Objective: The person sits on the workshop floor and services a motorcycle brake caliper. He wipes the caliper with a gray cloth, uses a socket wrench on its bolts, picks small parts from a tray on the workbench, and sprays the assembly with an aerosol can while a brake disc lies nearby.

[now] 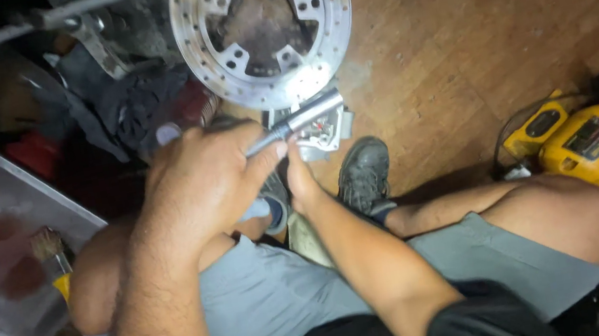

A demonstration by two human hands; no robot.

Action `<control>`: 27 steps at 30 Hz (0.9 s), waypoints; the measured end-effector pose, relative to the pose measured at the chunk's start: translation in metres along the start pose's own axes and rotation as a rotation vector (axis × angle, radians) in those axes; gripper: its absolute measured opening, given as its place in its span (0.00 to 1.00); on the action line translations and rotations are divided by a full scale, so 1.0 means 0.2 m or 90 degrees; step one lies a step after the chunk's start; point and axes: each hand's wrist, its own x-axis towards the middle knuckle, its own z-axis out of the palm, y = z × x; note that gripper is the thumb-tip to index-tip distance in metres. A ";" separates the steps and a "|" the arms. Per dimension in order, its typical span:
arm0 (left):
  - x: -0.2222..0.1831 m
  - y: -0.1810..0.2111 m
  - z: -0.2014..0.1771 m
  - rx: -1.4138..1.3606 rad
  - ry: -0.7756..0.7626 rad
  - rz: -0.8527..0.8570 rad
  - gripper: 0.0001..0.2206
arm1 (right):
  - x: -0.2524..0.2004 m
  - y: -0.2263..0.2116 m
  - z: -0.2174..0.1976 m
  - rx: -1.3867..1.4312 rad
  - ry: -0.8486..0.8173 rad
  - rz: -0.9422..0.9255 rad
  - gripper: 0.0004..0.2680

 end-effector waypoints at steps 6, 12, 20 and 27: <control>0.02 -0.08 0.05 0.014 0.069 0.092 0.17 | -0.02 -0.28 -0.34 -0.773 0.185 -0.401 0.06; 0.02 -0.09 0.03 0.004 0.090 0.121 0.16 | 0.12 -0.51 -0.44 -1.318 -0.058 -0.469 0.51; 0.05 -0.12 0.05 0.016 0.112 0.140 0.16 | 0.10 -0.33 -0.42 -1.224 0.158 -0.637 0.44; 0.00 -0.07 -0.06 -0.086 0.039 0.080 0.14 | -0.06 -0.25 -0.28 -1.131 0.243 -0.519 0.44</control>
